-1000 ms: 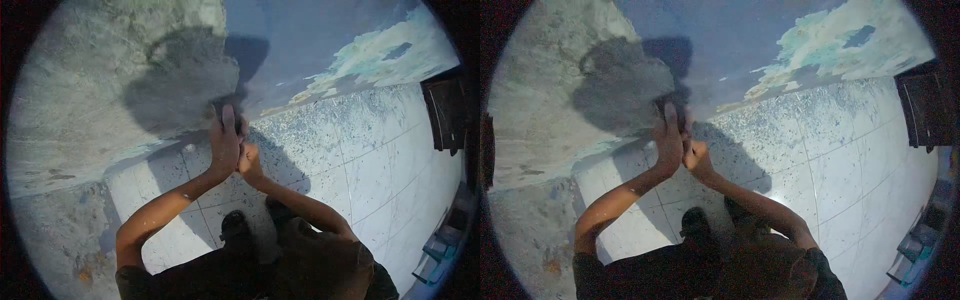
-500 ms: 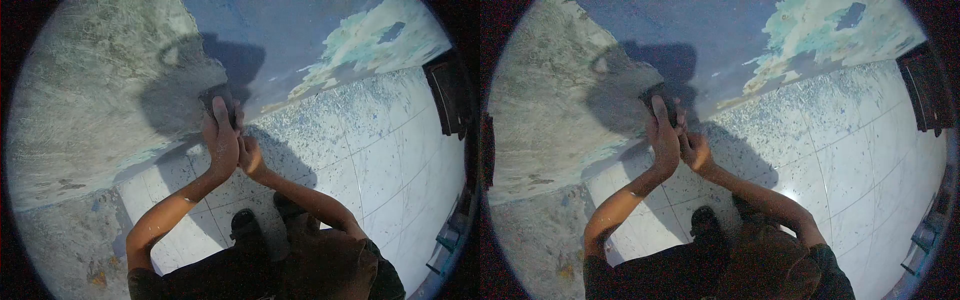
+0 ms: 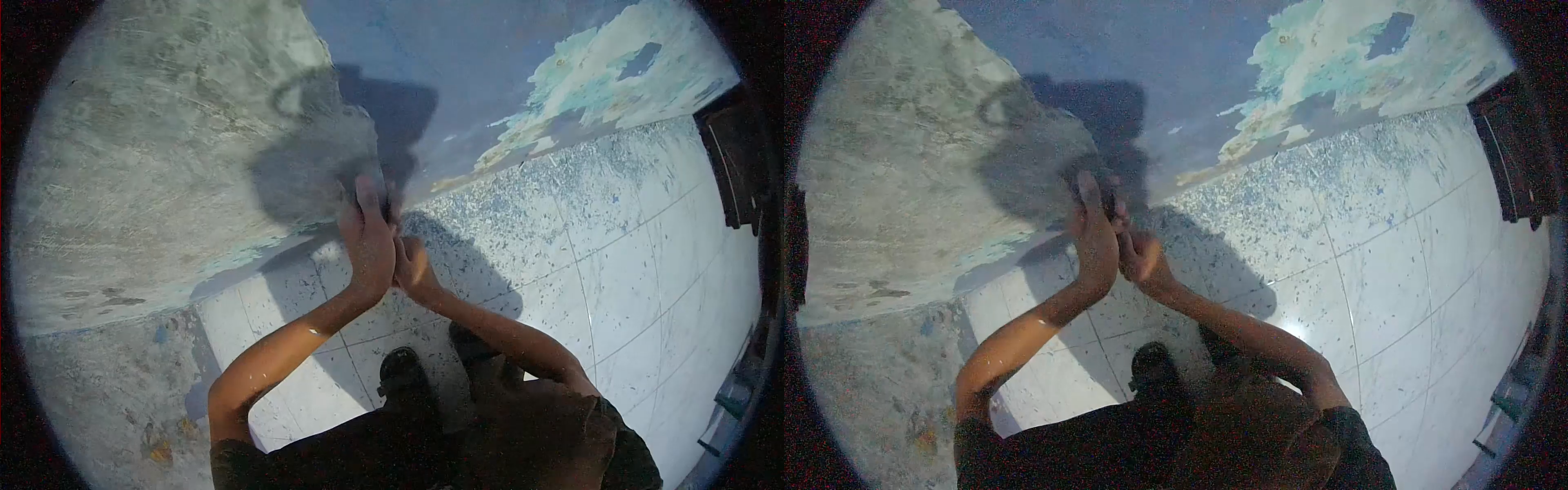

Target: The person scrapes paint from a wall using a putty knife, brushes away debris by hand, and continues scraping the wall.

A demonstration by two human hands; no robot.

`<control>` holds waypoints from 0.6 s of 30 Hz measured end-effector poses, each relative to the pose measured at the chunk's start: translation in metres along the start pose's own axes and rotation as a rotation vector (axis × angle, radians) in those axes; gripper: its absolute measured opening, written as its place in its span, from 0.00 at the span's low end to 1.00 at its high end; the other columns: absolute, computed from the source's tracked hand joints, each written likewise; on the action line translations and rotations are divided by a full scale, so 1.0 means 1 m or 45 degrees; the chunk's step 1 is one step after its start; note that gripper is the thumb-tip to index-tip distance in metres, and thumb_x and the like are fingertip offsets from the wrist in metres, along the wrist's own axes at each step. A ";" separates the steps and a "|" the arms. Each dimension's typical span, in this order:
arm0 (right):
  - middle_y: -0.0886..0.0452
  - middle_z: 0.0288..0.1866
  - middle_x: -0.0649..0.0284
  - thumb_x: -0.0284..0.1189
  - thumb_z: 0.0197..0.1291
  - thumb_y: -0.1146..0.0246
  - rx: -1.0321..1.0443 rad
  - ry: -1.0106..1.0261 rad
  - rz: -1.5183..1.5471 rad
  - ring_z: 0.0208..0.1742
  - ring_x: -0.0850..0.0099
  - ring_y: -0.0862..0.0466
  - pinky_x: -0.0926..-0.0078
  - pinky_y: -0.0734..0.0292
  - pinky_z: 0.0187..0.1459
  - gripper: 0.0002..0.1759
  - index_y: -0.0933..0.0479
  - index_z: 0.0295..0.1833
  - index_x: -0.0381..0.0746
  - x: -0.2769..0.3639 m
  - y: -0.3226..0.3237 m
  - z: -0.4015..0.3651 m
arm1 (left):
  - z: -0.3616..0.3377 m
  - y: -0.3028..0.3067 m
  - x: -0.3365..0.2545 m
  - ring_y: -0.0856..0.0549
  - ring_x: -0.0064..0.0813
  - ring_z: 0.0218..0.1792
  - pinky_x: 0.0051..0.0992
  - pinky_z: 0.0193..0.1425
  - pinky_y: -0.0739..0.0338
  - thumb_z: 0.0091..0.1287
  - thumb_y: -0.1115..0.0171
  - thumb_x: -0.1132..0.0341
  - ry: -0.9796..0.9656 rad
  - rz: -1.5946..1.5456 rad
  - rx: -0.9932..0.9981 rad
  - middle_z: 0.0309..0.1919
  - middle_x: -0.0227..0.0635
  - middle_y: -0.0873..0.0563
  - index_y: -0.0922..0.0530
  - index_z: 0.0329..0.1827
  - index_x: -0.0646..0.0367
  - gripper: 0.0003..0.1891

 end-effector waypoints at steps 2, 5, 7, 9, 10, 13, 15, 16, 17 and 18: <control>0.29 0.13 0.65 0.55 0.73 0.55 0.014 -0.009 0.080 0.15 0.76 0.29 0.70 0.35 0.17 0.37 0.29 0.22 0.35 0.017 -0.002 -0.005 | -0.004 -0.003 -0.011 0.35 0.13 0.16 0.20 0.21 0.40 0.79 0.60 0.47 0.016 0.043 -0.018 0.16 0.24 0.29 0.30 0.27 0.59 0.27; 0.30 0.13 0.66 0.54 0.74 0.55 0.046 -0.026 0.078 0.15 0.77 0.30 0.71 0.36 0.17 0.36 0.29 0.22 0.36 0.001 -0.002 -0.003 | -0.001 0.006 0.005 0.35 0.12 0.16 0.20 0.21 0.40 0.79 0.61 0.47 -0.042 0.049 -0.001 0.16 0.24 0.29 0.30 0.27 0.59 0.27; 0.30 0.13 0.67 0.53 0.74 0.55 0.054 -0.007 0.090 0.14 0.77 0.31 0.72 0.37 0.17 0.35 0.30 0.22 0.37 0.000 -0.002 -0.002 | 0.000 0.004 0.000 0.35 0.12 0.16 0.19 0.21 0.40 0.79 0.61 0.47 -0.038 0.053 0.007 0.16 0.24 0.29 0.30 0.27 0.58 0.27; 0.31 0.13 0.68 0.53 0.74 0.55 0.059 0.055 0.159 0.14 0.78 0.32 0.73 0.38 0.17 0.34 0.31 0.21 0.38 0.001 -0.002 -0.006 | -0.002 -0.001 -0.002 0.35 0.13 0.16 0.19 0.21 0.41 0.79 0.61 0.47 0.021 0.077 -0.015 0.16 0.24 0.29 0.30 0.27 0.58 0.27; 0.31 0.13 0.68 0.53 0.74 0.54 0.052 -0.008 0.202 0.14 0.78 0.32 0.74 0.38 0.17 0.34 0.31 0.21 0.38 0.001 -0.003 -0.013 | -0.005 0.000 0.003 0.35 0.13 0.16 0.19 0.20 0.41 0.79 0.60 0.47 0.043 0.057 -0.012 0.16 0.24 0.29 0.30 0.27 0.58 0.27; 0.31 0.13 0.68 0.52 0.74 0.54 0.059 -0.099 0.256 0.14 0.78 0.32 0.74 0.38 0.17 0.34 0.32 0.20 0.38 0.005 -0.005 -0.004 | 0.003 0.005 0.003 0.35 0.13 0.16 0.19 0.20 0.41 0.79 0.59 0.46 0.036 0.014 0.009 0.16 0.24 0.29 0.30 0.27 0.58 0.27; 0.30 0.13 0.67 0.52 0.74 0.54 0.041 -0.143 0.204 0.14 0.78 0.31 0.73 0.38 0.17 0.34 0.31 0.20 0.38 -0.009 -0.004 -0.007 | 0.001 0.011 0.015 0.34 0.13 0.17 0.20 0.20 0.41 0.78 0.58 0.46 0.060 0.020 0.060 0.16 0.24 0.29 0.29 0.28 0.58 0.27; 0.30 0.13 0.67 0.52 0.74 0.54 0.041 -0.113 0.147 0.14 0.78 0.31 0.73 0.37 0.17 0.34 0.30 0.21 0.38 -0.001 -0.003 -0.002 | 0.002 0.005 0.003 0.34 0.13 0.17 0.20 0.20 0.41 0.78 0.58 0.45 0.008 0.009 0.023 0.16 0.24 0.29 0.29 0.28 0.58 0.27; 0.29 0.14 0.66 0.52 0.74 0.53 0.039 -0.096 0.092 0.14 0.78 0.30 0.72 0.37 0.17 0.34 0.29 0.22 0.38 0.007 -0.001 0.003 | 0.003 -0.002 -0.010 0.34 0.13 0.17 0.21 0.20 0.40 0.78 0.57 0.44 -0.032 -0.001 -0.016 0.16 0.25 0.29 0.28 0.28 0.58 0.27; 0.28 0.14 0.66 0.52 0.74 0.53 0.038 -0.094 0.039 0.14 0.77 0.30 0.72 0.36 0.17 0.33 0.28 0.23 0.38 0.018 0.001 0.005 | 0.002 -0.006 -0.018 0.34 0.14 0.17 0.21 0.21 0.40 0.77 0.56 0.44 -0.058 -0.007 -0.059 0.17 0.25 0.29 0.27 0.29 0.58 0.27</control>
Point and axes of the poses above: each hand's wrist, its own z-axis towards the middle knuckle, its own y-axis out of the back of the hand, x = y × z, the point moved 2 cm from there along z, towards the middle knuckle
